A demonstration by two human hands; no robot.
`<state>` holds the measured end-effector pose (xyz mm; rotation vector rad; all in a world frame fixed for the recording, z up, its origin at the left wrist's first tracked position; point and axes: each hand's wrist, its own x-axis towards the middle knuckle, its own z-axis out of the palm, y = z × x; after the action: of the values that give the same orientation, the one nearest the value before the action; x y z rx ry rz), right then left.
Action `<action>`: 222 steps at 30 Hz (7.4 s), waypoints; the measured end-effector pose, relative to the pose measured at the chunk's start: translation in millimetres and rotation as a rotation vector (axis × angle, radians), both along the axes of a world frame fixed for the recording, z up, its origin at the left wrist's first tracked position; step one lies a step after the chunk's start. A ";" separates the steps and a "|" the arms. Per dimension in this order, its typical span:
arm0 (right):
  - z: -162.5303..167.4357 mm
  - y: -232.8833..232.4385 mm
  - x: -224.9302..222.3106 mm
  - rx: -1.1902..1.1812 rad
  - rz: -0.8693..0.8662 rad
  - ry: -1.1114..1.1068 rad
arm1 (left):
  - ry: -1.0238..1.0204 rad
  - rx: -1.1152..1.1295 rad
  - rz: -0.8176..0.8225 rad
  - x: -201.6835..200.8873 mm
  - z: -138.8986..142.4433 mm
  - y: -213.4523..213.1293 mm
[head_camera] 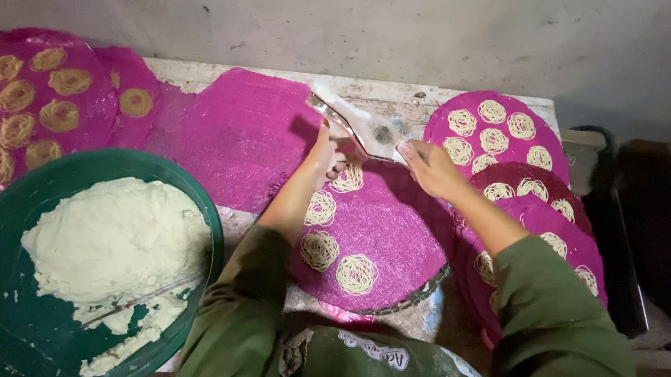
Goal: The person uses a manual dough extruder to press dough through a star-shaped nozzle, creating spiral patterns on pink circular mats. The person repeatedly loads dough into the extruder and moves it across the mats to form multiple decorative spirals.
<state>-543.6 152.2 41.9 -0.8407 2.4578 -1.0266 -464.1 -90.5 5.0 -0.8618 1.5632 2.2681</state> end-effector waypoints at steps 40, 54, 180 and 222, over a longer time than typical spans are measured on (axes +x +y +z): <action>75.0 -119.4 361.4 -0.437 1.035 -0.376 | 1.318 0.566 -0.941 422.0 207.8 -49.5; 148.7 -263.5 335.2 -0.427 0.842 1.272 | 0.173 0.218 0.245 558.9 -7.7 -195.7; 36.9 -326.1 353.9 0.601 1.014 0.279 | 0.636 -0.940 0.824 545.5 -8.8 -260.9; 134.4 -372.6 427.2 0.567 0.970 0.884 | 0.433 -1.369 0.101 513.3 53.1 -259.8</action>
<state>-116.4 -220.4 176.2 -2.2086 2.1349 0.4635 49.2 -350.4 58.1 -0.6415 3.3568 1.1664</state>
